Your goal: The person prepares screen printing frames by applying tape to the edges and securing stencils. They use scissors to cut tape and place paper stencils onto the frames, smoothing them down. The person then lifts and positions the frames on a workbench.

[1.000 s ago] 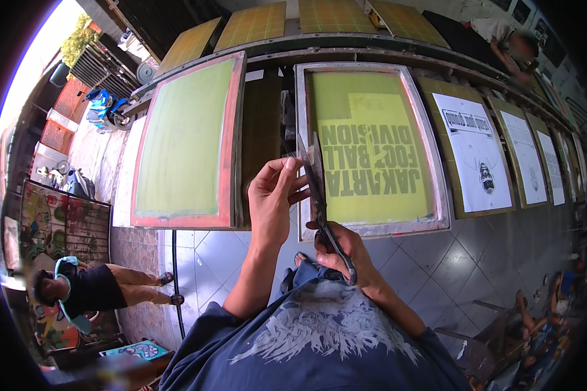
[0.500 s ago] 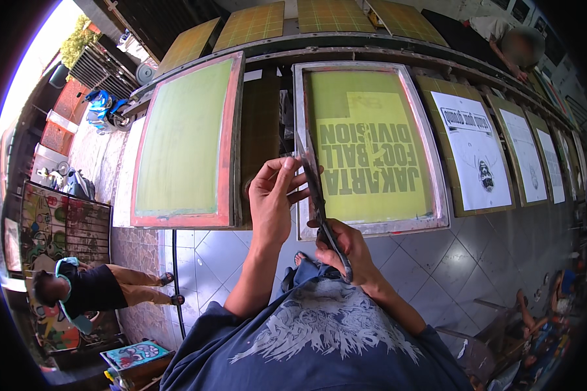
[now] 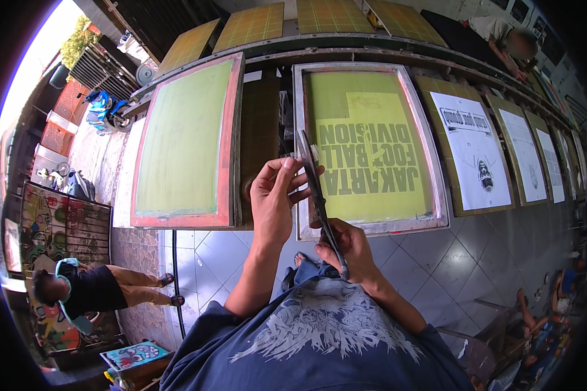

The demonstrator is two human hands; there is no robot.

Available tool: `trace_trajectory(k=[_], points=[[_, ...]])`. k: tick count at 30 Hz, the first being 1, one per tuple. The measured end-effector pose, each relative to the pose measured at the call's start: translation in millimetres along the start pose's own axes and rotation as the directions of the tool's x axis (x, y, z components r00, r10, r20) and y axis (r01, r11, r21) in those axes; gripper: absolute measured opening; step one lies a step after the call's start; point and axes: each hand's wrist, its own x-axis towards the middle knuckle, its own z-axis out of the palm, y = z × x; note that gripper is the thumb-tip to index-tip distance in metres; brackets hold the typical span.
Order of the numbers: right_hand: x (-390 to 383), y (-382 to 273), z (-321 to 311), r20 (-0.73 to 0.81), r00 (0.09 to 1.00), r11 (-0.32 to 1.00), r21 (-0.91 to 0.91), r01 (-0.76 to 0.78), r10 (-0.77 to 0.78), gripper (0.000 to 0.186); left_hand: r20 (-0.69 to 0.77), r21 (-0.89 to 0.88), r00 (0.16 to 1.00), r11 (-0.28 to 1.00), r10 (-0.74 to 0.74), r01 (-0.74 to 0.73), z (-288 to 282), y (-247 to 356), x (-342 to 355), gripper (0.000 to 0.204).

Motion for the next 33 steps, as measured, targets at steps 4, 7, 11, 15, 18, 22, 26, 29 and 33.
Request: trace_trajectory(k=[4, 7, 11, 15, 18, 22, 26, 29, 33], points=[[0.0, -0.7, 0.8, -0.022, 1.0, 0.999, -0.044, 0.009, -0.01, 0.037, -0.001, 0.01, 1.0, 1.0, -0.007, 0.007, -1.9, -0.4, 0.2, 0.014], [0.1, -1.7, 1.6, -0.041, 0.999, 0.996, -0.093, 0.015, -0.019, 0.034, -0.007, 0.012, 1.0, 1.0, -0.019, 0.019, -2.6, 0.6, -0.7, 0.015], [-0.7, -2.2, 1.1, -0.064, 0.996, 0.975, -0.217, 0.053, -0.068, 0.031, -0.032, 0.052, 0.999, 0.998, -0.028, 0.03, -5.5, 2.0, -5.1, 0.016], [1.0, 1.2, -0.3, -0.091, 0.99, 0.965, -0.25, 0.083, -0.109, 0.03, -0.066, 0.068, 0.997, 0.997, -0.037, 0.042, -15.4, 3.5, -9.9, 0.018], [2.2, 5.6, -3.6, -0.114, 0.988, 0.963, -0.259, 0.07, -0.103, 0.031, -0.118, 0.074, 0.993, 0.997, -0.025, 0.034, -30.2, 10.6, -7.7, 0.025], [2.6, 13.3, -8.8, -0.12, 0.978, 0.892, -0.439, 0.103, -0.171, 0.036, 0.012, 0.224, 0.988, 0.964, -0.154, 0.147, -59.9, 37.5, 5.0, 0.062], [-1.0, 21.7, -13.9, -0.029, 0.972, 0.705, -0.694, 0.147, -0.232, 0.039, 0.185, 0.409, 0.87, 0.841, -0.457, 0.355, -80.0, 64.0, 29.2, 0.082], [-5.7, 28.2, -17.0, 0.015, 0.963, 0.616, -0.765, 0.184, -0.269, 0.04, 0.173, 0.603, 0.823, 0.719, -0.541, 0.346, -79.9, 65.5, 36.3, 0.095], [-10.8, 34.9, -20.3, 0.041, 0.954, 0.542, -0.816, 0.203, -0.296, 0.04, 0.201, 0.801, 0.83, 0.575, -0.52, 0.166, -73.9, 58.2, 41.9, 0.098]])
